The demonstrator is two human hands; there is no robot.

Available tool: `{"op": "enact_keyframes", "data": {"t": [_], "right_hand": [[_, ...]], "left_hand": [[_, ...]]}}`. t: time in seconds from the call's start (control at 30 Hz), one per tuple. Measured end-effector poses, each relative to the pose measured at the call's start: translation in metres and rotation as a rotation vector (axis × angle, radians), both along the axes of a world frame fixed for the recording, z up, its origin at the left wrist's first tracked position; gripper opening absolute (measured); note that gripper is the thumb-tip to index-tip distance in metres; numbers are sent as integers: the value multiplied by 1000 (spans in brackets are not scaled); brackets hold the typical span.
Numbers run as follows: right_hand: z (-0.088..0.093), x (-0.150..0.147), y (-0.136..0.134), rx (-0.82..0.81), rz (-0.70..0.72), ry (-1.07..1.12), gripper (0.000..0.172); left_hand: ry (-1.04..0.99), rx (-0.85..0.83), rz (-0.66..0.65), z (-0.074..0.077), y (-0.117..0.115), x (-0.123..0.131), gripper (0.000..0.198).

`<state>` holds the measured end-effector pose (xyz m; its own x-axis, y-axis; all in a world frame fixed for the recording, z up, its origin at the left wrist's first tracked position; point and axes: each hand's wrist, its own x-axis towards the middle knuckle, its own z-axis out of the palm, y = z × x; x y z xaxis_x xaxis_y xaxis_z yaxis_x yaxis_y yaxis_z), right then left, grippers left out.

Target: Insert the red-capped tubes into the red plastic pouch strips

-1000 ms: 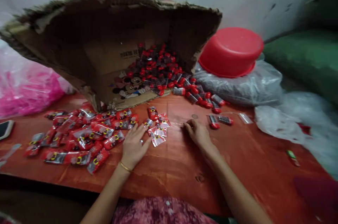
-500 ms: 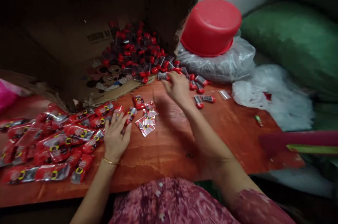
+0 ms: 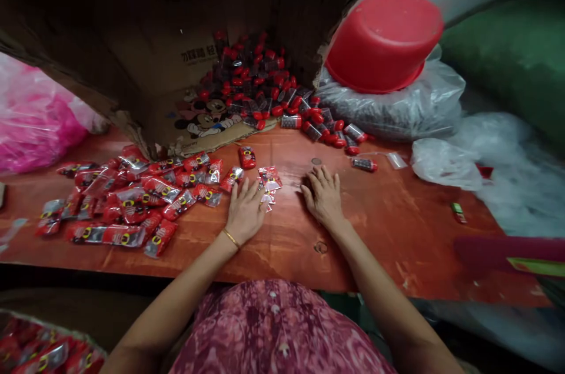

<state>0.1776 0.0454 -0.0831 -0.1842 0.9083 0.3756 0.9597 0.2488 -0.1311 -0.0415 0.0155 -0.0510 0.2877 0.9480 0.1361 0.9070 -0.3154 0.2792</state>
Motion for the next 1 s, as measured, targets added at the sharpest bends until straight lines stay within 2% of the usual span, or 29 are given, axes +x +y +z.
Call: {"op": "enact_keyframes", "data": {"t": [0.1,0.2,0.3,0.4,0.57,0.67,0.8,0.87,0.93,1.0], "right_hand": [[-1,-1,0,47,20,39,37],[-4,0,0,66,10,70,35],[-5,1,2,62,-5,99,33],[-1,2,3,43,-4,135,31],[23,-6,-5,17,-18,334,30],[40,-30,-13,-96,2,664,32],[50,-69,-14,-340,98,1181,37],[50,-80,-14,-382,110,1347,34],[48,-82,-16,-365,70,1405,30],[46,-78,-18,-306,24,1361,28]], "left_hand": [[-46,52,63,8,16,8,37],[-50,25,-5,13,41,13,31],[-34,-62,-22,11,57,16,23],[-58,-75,22,7,60,18,21],[-225,27,108,11,53,15,23],[-311,127,159,23,45,14,24],[-348,185,131,38,25,19,24],[-407,172,144,39,13,20,24],[-553,121,224,37,3,19,29],[-780,-61,307,33,-5,18,34]]}}
